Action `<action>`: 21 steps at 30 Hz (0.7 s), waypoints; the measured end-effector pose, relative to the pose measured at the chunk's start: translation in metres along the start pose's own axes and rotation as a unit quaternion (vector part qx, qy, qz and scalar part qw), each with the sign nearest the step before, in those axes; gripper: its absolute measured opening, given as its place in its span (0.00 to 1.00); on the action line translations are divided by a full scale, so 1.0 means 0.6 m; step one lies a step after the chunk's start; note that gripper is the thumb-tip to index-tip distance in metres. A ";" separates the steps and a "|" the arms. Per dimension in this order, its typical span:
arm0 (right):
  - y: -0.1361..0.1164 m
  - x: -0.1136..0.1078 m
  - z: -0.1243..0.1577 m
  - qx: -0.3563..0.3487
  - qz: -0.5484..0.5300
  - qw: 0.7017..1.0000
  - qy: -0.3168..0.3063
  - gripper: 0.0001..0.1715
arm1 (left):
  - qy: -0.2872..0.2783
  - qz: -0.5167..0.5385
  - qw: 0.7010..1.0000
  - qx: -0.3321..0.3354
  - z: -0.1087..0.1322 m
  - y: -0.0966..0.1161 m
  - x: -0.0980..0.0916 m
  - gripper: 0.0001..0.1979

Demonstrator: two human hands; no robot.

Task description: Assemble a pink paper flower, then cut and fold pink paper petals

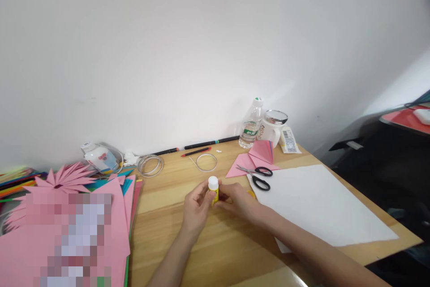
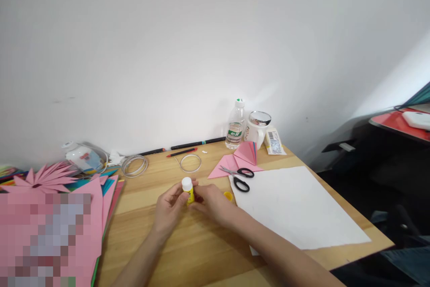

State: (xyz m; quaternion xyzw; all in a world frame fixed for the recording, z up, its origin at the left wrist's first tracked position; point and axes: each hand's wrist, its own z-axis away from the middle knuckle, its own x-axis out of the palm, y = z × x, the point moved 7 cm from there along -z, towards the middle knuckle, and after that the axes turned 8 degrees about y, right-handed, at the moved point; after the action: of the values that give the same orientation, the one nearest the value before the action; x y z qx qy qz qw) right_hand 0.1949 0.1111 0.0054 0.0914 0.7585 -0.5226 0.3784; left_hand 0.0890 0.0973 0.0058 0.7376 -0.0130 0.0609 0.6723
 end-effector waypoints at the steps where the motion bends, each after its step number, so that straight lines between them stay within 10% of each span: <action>1: -0.005 -0.011 0.005 -0.010 0.055 0.998 0.000 0.07 | 0.022 0.002 1.000 -0.005 -0.002 -0.002 -0.006 0.17; 4: -0.001 -0.056 0.029 0.013 0.235 0.972 0.017 0.22 | 0.090 0.010 0.996 -0.013 -0.007 -0.008 -0.025 0.18; 7: 0.031 -0.077 0.056 0.086 0.273 0.957 -0.034 0.11 | 0.109 0.011 0.994 -0.018 -0.011 -0.017 -0.030 0.18; 13: 0.040 -0.115 0.036 0.076 -0.170 0.960 0.209 0.14 | 0.077 0.029 0.994 -0.069 -0.013 -0.047 -0.014 0.17; 21: -0.009 -0.085 -0.003 0.027 -0.309 0.917 0.252 0.16 | 0.049 0.029 0.997 -0.046 -0.010 -0.044 -0.006 0.14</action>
State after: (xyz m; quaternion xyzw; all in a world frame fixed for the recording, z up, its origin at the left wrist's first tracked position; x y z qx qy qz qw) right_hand 0.2264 0.1237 0.0435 -0.0091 0.8048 -0.5935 -0.0083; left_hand 0.0874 0.1056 -0.0202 0.7015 -0.0043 0.1155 0.7032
